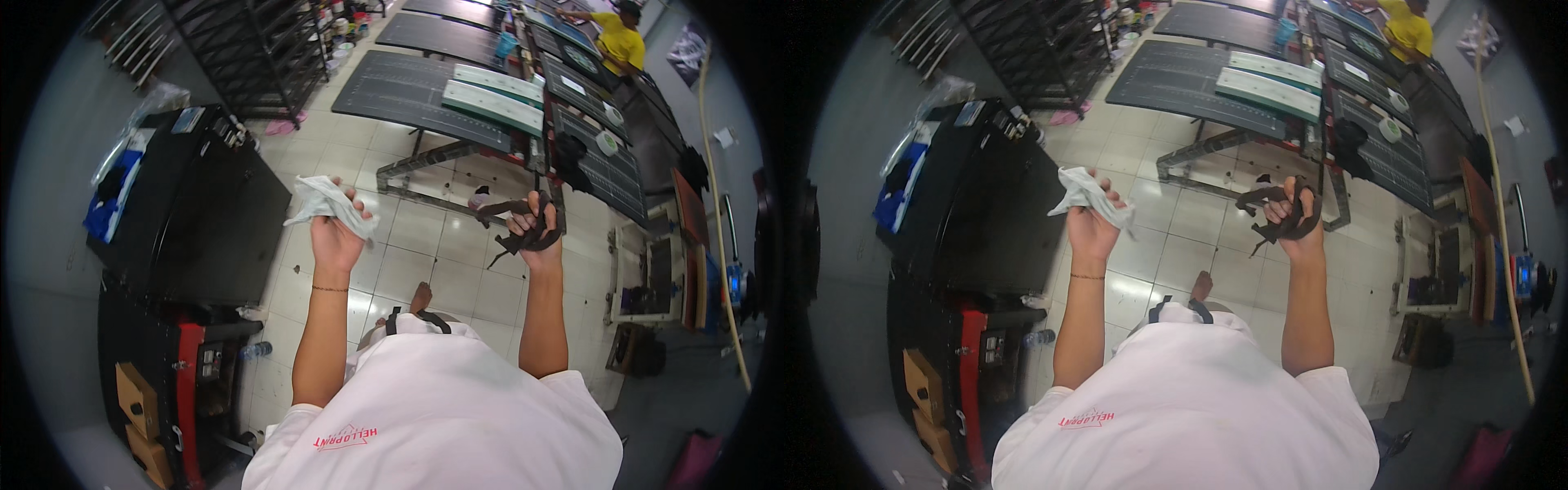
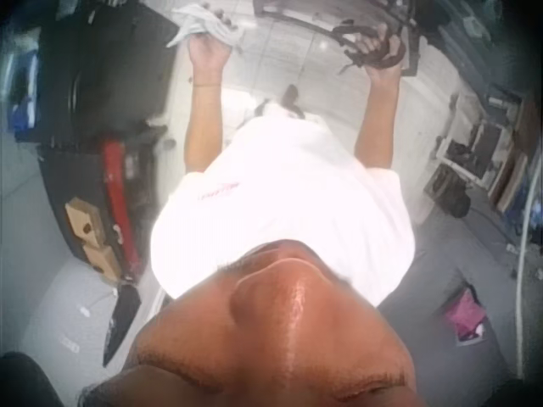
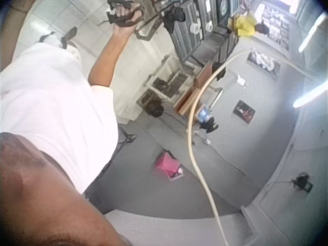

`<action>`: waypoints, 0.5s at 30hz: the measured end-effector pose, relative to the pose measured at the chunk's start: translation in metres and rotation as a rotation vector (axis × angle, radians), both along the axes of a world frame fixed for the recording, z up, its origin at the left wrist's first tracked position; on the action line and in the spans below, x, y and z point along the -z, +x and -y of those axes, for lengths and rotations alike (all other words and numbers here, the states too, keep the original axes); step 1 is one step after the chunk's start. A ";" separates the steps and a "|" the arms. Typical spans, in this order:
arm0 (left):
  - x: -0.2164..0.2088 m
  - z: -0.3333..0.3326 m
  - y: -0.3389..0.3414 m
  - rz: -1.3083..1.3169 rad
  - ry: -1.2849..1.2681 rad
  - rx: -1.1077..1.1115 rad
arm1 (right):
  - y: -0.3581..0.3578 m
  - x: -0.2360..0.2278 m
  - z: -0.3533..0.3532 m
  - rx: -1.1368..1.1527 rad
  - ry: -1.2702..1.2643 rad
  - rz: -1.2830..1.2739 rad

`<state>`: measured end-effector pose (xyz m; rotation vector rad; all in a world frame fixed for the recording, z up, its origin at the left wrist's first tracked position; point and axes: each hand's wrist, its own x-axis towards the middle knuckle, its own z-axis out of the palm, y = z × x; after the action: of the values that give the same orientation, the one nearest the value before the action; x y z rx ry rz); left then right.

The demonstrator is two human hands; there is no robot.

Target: The person picks up and replaces several plastic tubs of paint on a shelf, then uses a cloth to wipe up spilled paint from the tiled floor before putting the cloth and other items into a trash bag.

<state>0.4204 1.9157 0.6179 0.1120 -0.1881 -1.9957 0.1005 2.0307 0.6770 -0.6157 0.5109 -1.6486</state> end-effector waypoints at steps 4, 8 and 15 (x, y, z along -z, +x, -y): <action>0.014 -0.031 -0.052 0.385 -0.094 0.395 | 0.007 0.002 -0.017 -0.052 -0.206 0.139; 0.005 -0.083 -0.136 0.516 -0.211 0.661 | -0.004 -0.019 -0.057 0.010 -0.244 0.143; 0.044 -0.154 -0.194 0.633 -0.479 0.856 | 0.012 0.024 -0.165 0.608 0.181 -1.399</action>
<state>0.2264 2.0700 0.5743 0.4043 -1.2893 -2.6204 0.1126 2.1957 0.6535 -1.5533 1.9713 -1.4401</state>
